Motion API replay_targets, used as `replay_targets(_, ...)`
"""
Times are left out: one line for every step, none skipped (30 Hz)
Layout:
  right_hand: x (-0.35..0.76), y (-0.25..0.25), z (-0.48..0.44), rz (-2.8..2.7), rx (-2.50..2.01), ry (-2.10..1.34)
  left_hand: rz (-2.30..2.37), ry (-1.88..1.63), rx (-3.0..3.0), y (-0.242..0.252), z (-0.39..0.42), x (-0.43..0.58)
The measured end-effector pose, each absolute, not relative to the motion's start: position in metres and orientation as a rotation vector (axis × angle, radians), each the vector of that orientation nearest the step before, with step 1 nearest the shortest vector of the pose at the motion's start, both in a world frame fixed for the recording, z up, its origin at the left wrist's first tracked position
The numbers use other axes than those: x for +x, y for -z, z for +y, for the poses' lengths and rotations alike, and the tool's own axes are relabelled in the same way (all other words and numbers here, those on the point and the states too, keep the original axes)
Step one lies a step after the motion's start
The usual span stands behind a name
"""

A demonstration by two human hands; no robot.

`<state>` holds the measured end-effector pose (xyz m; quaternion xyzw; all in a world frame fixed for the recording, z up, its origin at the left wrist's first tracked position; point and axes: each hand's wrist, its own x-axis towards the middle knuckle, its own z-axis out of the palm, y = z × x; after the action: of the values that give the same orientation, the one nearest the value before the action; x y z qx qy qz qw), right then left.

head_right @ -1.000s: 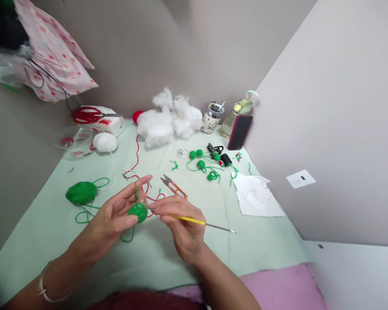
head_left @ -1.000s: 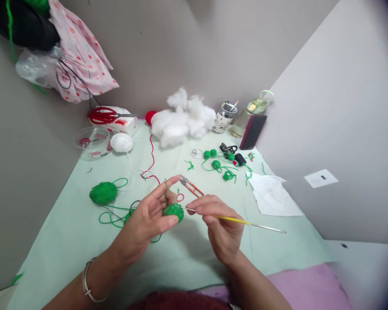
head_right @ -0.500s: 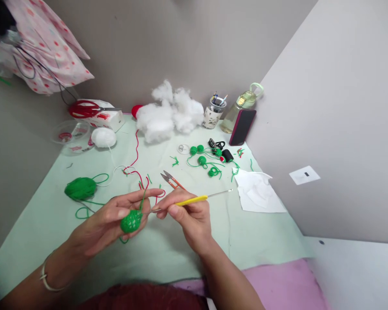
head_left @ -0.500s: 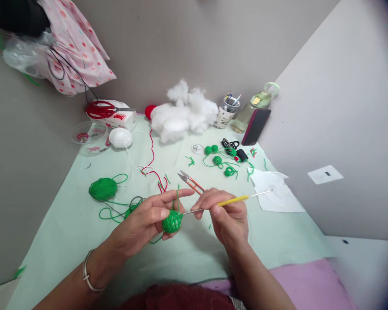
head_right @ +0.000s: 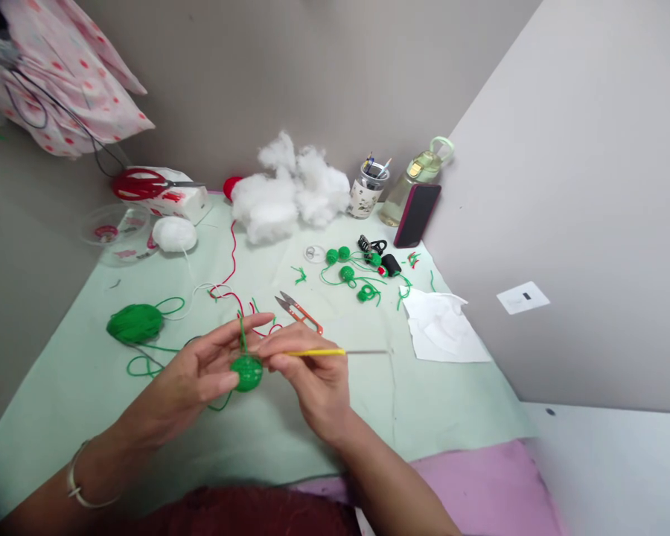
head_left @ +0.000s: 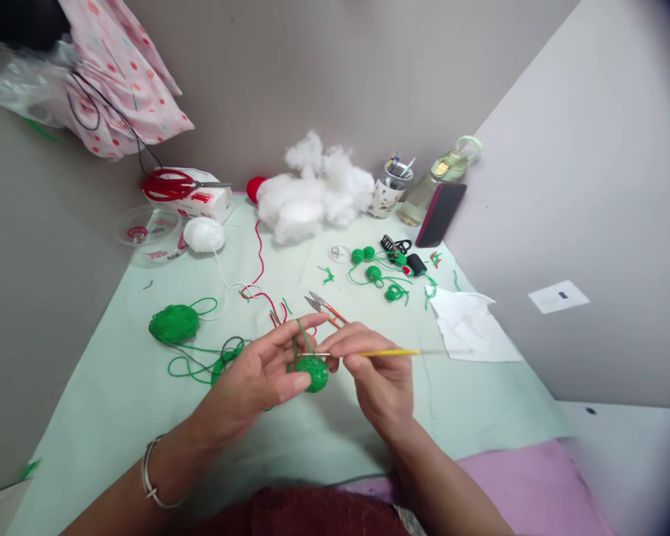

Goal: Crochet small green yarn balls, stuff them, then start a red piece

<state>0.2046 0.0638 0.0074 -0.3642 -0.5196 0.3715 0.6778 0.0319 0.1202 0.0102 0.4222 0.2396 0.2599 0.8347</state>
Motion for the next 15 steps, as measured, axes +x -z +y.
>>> replay_targets(0.2034,-0.0073,0.0631,-1.213,-0.858,-0.765,0.495,-0.555,0.898,-0.0096,0.1191,0.0327)
replay_targets(0.2026,-0.0074,0.0626,-1.248,-0.893,-0.713,0.489,-0.564,0.906,-0.0093,0.1182,0.0335)
replay_targets(0.2023,-0.0074,0.0625,-1.271,-0.921,-0.685,0.5,-0.577,0.923,-0.0094,0.1175,0.034)
replay_targets(0.2024,-0.0072,0.0626,-1.274,-0.937,-0.677,0.529,-0.593,0.949,-0.0098,0.1169,0.0344)
replay_targets(0.2027,-0.0066,0.063,-1.257,-0.939,-0.685,0.566,-0.613,0.979,-0.0104,0.1164,0.0345)
replay_targets(0.2032,-0.0056,0.0636,-1.228,-0.933,-0.709,0.605,-0.631,1.011,-0.0113,0.116,0.0345)
replay_targets(0.2038,-0.0043,0.0642,-1.195,-0.917,-0.744,0.639,-0.647,1.044,-0.0124,0.1156,0.0343)
replay_targets(0.2043,-0.0028,0.0648,-1.162,-0.895,-0.783,0.663,-0.661,1.078,-0.0135,0.1152,0.0341)
replay_targets(0.2048,-0.0012,0.0652,-1.136,-0.872,-0.821,0.676,-0.673,1.111,-0.0146,0.115,0.0339)
replay_targets(0.2051,0.0003,0.0655,-1.119,-0.853,-0.849,0.679,-0.682,1.142,-0.0156,0.1149,0.0337)
replay_targets(0.2053,0.0015,0.0656,-1.111,-0.84,-0.87,0.684,-0.683,1.17,-0.0164,0.1149,0.0336)
replay_targets(0.2054,0.0022,0.0656,-1.108,-0.832,-0.883,0.689,-0.677,1.196,-0.0169,0.1152,0.0335)
replay_targets(0.2054,0.0025,0.0656,-1.104,-0.823,-0.893,0.703,-0.672,1.218,-0.0172,0.1156,0.0333)
replay_targets(0.2054,0.0024,0.0657,-1.097,-0.814,-0.907,0.714,-0.669,1.237,-0.0173,0.1161,0.0331)
replay_targets(0.2055,0.0019,0.0658,-1.087,-0.804,-0.924,0.726,-0.669,1.252,-0.0173,0.1167,0.0329)
